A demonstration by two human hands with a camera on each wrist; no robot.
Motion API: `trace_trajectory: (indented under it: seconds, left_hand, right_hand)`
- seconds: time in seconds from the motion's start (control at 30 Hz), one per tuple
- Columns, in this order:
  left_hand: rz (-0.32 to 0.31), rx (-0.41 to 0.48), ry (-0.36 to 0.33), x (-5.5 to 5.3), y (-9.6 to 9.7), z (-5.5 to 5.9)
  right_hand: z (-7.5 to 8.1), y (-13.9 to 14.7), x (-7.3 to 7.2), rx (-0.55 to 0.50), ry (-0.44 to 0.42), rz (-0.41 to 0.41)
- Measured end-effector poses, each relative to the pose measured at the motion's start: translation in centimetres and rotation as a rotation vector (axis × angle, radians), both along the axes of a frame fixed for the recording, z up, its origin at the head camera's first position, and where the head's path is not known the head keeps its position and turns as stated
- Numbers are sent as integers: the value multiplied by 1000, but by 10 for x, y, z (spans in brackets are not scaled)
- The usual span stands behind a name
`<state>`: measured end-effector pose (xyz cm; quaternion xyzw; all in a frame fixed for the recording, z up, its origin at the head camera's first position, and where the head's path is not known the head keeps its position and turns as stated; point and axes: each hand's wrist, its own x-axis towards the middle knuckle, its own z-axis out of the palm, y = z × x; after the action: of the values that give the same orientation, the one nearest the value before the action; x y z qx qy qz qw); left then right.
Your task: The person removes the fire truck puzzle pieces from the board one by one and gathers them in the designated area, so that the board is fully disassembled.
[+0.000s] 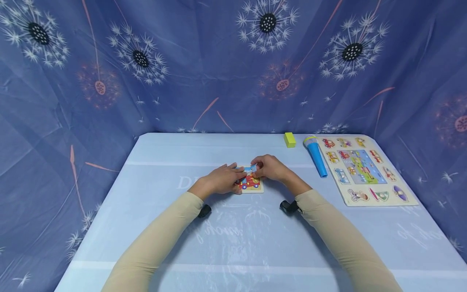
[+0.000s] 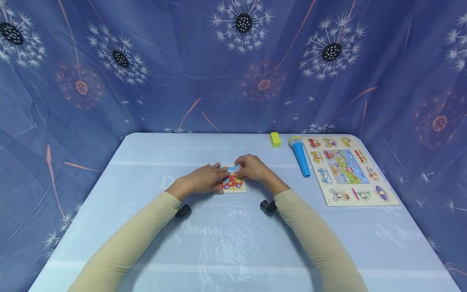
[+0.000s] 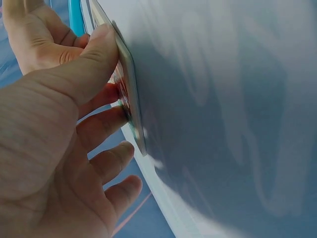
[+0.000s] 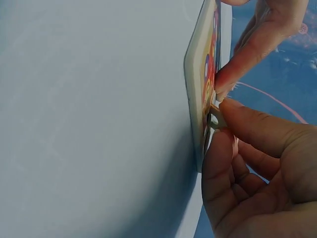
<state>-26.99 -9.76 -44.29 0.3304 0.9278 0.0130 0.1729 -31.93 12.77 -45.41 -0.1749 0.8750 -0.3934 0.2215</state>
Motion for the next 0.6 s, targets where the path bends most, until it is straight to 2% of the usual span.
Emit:
trace_trajectory:
  seconds: [0.3, 0.6]
  left_hand:
    - [-11, 36, 16, 1, -1, -2]
    - [9, 12, 7, -1, 1, -2]
  right_hand:
    - [-1, -4, 0, 145, 102, 36]
    - [1, -1, 4, 82, 47, -63]
